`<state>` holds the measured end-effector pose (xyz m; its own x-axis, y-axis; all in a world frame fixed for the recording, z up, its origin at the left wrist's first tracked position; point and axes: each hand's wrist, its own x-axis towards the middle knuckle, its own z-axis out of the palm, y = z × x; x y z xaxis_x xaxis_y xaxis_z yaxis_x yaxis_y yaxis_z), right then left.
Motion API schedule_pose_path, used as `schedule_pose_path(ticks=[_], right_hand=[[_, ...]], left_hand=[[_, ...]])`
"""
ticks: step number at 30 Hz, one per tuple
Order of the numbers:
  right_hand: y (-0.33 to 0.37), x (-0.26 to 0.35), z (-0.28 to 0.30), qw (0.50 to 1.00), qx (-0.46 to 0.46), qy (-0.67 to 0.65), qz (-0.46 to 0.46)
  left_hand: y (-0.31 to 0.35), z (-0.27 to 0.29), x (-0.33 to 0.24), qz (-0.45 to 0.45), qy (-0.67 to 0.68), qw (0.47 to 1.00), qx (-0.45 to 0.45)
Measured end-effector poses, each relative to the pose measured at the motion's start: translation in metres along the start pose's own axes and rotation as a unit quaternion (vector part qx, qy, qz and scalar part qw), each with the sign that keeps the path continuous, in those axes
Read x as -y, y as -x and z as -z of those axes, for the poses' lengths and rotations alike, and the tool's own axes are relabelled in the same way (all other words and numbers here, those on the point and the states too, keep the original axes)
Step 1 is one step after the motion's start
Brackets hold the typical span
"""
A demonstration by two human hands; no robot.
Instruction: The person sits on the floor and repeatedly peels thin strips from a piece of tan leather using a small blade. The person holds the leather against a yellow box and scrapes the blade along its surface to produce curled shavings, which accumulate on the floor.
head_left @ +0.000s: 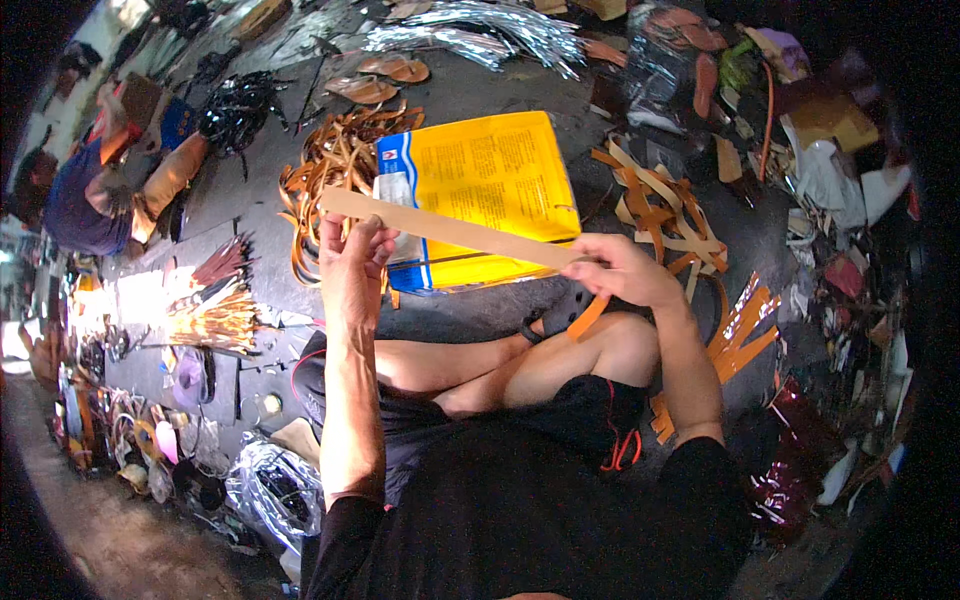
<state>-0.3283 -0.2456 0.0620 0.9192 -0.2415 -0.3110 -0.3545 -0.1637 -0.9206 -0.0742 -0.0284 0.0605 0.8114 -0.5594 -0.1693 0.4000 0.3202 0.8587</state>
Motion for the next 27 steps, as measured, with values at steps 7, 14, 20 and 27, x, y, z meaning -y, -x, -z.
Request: schedule_pose_path(ticks=[7, 14, 20, 27], right_hand=[[0.018, 0.009, 0.043, 0.959, -0.206, 0.197, 0.001], [-0.068, 0.042, 0.013, 0.890, -0.289, 0.314, 0.162], [-0.170, 0.055, -0.080, 0.905, -0.105, 0.245, 0.331], [-0.188, 0.053, -0.097, 0.937, -0.066, 0.186, 0.288]], left_hand=[[-0.024, 0.018, 0.021, 0.043, -0.116, 0.992, 0.028], [-0.025, 0.028, 0.008, -0.022, -0.395, 0.918, 0.036], [-0.032, 0.041, 0.014, -0.019, -0.311, 0.950, 0.036], [-0.036, 0.051, 0.021, -0.002, -0.287, 0.957, 0.032]])
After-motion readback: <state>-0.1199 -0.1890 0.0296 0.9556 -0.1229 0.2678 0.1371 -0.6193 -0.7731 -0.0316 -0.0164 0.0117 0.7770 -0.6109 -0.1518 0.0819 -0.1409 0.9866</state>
